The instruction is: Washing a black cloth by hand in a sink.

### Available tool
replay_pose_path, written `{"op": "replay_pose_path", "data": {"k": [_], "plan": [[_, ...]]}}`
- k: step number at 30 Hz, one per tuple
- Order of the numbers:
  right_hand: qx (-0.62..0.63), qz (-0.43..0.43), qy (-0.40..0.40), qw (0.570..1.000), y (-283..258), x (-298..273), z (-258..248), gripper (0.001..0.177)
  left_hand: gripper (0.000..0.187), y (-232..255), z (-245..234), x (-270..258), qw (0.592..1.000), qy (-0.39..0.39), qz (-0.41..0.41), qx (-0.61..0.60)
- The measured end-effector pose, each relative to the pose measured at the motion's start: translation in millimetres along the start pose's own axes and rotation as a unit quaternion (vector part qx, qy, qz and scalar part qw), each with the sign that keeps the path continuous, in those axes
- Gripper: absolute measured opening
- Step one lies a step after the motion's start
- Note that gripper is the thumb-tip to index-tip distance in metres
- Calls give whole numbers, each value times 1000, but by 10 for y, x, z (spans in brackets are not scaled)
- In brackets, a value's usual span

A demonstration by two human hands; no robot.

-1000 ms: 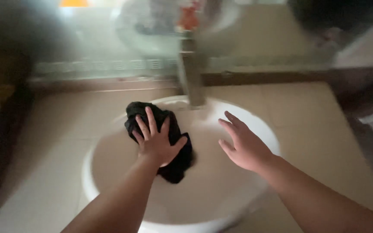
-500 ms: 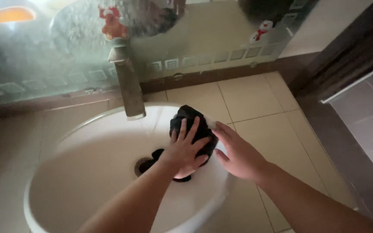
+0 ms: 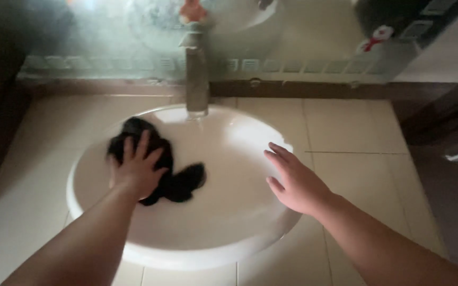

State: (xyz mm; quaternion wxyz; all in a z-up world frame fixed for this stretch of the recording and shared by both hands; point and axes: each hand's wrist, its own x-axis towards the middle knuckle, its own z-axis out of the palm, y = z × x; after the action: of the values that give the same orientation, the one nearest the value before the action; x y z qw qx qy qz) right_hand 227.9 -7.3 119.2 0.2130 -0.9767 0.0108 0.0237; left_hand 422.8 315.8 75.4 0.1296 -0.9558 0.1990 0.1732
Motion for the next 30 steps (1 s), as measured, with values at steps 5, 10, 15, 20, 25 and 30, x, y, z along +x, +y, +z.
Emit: {"op": "replay_pose_path", "data": {"k": [5,10,15,20,25,30], "plan": [[-3,45,-82,996,-199,2,31,67,62,-302,139,-418,995,34,-86,-44],[23,6,-57,998,-231,-87,111,65,72,-196,285,-626,970,139,-148,-131],[15,75,-105,991,-367,-200,3,67,69,275,173,-958,980,53,-77,-173],[25,34,-40,998,-154,-329,172,61,81,1278,193,-998,947,78,46,-307],[68,46,3,997,-168,-422,119,48,99,2014,-62,-968,927,55,118,-351],[72,36,12,997,-161,-376,195,50,94,1661,-275,-1026,928,-9,125,-350]]}}
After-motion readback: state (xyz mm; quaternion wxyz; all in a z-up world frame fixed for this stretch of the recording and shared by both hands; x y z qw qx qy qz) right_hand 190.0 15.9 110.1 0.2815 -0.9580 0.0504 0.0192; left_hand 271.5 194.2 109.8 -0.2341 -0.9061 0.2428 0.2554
